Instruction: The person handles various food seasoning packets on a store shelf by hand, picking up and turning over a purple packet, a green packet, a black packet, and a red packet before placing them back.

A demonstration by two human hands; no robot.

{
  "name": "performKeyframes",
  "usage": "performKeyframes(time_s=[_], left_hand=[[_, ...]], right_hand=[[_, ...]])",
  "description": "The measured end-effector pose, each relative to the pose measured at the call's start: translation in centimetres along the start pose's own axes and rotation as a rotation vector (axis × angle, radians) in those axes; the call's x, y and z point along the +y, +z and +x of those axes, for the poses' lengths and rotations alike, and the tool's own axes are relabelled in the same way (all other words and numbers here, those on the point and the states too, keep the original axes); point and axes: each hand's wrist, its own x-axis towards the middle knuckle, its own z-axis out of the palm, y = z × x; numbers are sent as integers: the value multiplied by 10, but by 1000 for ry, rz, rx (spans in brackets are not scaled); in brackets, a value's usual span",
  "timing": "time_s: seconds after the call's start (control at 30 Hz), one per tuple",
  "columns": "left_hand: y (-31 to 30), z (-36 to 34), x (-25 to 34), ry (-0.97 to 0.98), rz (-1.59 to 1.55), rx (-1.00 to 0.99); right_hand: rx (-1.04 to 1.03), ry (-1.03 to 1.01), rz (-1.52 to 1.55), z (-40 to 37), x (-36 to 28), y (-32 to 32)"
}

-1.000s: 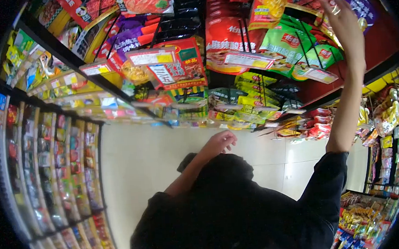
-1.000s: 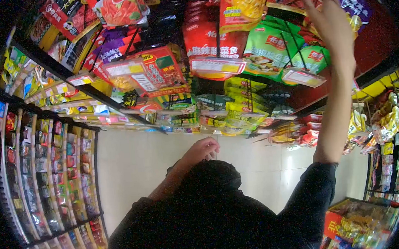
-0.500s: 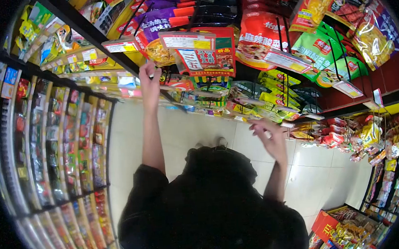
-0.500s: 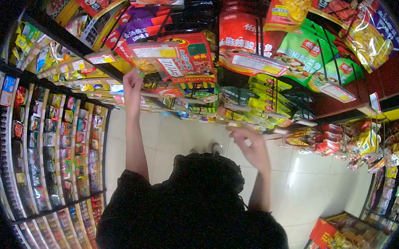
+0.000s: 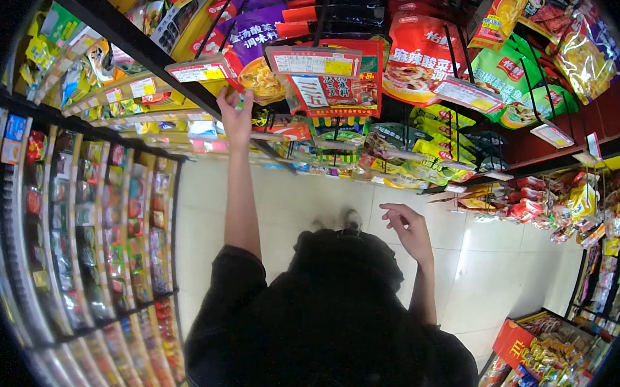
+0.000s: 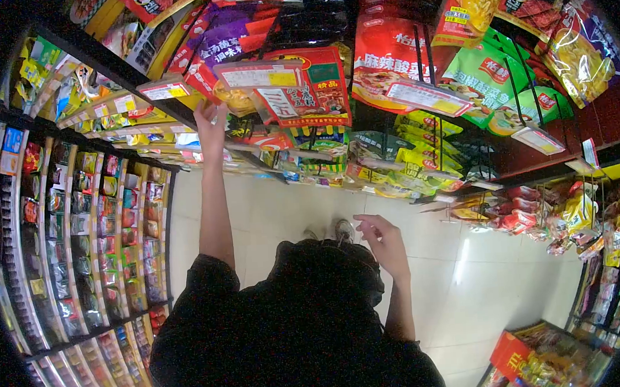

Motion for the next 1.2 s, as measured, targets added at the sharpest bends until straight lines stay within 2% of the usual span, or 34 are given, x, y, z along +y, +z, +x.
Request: performKeyframes(time_s=[0.2,0.27,0.33,0.4,0.47,0.57,0.63,0.7,0.73,0.8,0.87,0.97,1.07,1.2], left_hand=[[-11,-22,-24,88,3,-15],[-9,-41,-21,100,-100,-63],[-6,-73,-3,359,85,-42],[-5,-102,24,390,45,-143],[-8,-131,89,339,18,-323],[-27,-127,159,648,-15,-590],[-43,-93,194,874,4,-486],[-53,-51,235,783,-21,-312],[-52,-27,249,646,-199,-301],[-48,11,290,438,-292,-270],[-39,56,297,535,-224,-265],[-23,95,293,431,-153,-330],[-1,92,296,381,-94,-389],[5,85,301,350,-59,-339]], right_hand=[[17,-15,12,2,0,14],[27,-64,-6,5,0,23],[15,-76,-3,8,1,27],[8,-69,-2,12,-1,31],[2,-88,-12,16,0,32],[-23,-120,-29,22,-1,35],[-46,-129,-29,25,0,38],[-76,-127,-26,28,1,39],[-83,-129,-16,29,-1,39],[-96,-137,6,31,-5,41],[-104,-136,-6,31,-8,40],[-90,-144,-9,30,-7,37],[-63,-139,-8,29,-2,34],[-31,-120,19,24,8,29]])
